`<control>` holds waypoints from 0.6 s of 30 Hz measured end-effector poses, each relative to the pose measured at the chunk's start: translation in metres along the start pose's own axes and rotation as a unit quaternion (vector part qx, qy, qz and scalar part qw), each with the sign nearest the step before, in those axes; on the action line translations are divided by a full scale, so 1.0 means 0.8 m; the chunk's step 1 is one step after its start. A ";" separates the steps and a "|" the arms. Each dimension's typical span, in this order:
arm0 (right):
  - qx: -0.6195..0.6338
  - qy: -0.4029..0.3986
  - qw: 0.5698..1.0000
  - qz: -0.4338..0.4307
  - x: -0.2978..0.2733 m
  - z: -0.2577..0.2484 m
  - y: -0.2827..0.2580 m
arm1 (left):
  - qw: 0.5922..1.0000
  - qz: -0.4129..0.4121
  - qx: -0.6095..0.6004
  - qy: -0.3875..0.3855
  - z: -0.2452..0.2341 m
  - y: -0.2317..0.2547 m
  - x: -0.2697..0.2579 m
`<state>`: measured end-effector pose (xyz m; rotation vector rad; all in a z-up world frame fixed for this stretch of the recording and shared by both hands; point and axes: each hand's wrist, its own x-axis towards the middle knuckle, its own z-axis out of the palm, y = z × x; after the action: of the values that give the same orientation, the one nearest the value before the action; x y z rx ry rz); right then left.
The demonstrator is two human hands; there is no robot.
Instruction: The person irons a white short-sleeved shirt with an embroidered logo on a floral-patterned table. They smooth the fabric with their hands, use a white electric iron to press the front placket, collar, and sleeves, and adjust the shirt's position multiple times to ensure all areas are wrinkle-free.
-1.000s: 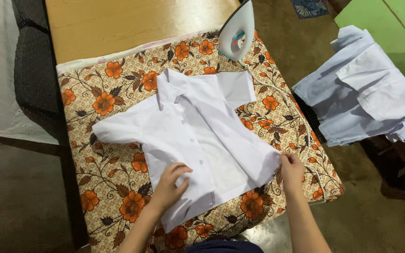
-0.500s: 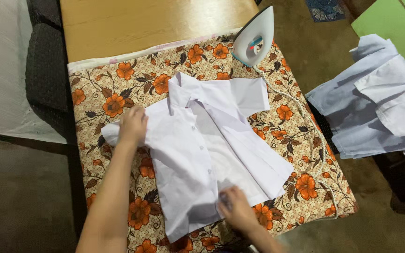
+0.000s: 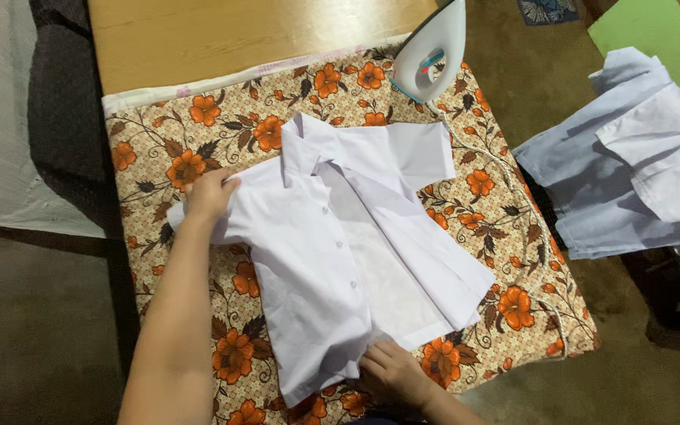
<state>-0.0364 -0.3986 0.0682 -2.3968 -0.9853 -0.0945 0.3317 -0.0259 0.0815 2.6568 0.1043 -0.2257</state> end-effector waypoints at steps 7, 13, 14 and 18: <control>0.203 -0.014 0.896 0.394 0.015 -0.020 -0.027 | 0.998 -0.064 -0.009 -0.014 -0.016 -0.009 -0.007; 0.293 -0.060 0.772 0.561 0.042 -0.001 -0.013 | 0.998 -0.042 0.009 -0.045 -0.032 -0.048 -0.015; 0.297 -0.060 0.767 0.566 0.041 -0.003 -0.008 | 0.992 -0.082 -0.009 -0.093 -0.042 -0.052 -0.020; 0.086 -0.273 0.786 0.549 0.064 -0.054 0.010 | 0.990 -0.108 -0.059 -0.063 -0.073 -0.055 -0.042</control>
<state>0.0121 -0.3929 0.1150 -2.4656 0.3447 1.0987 0.3018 0.0389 0.1186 2.5055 0.3533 -0.4431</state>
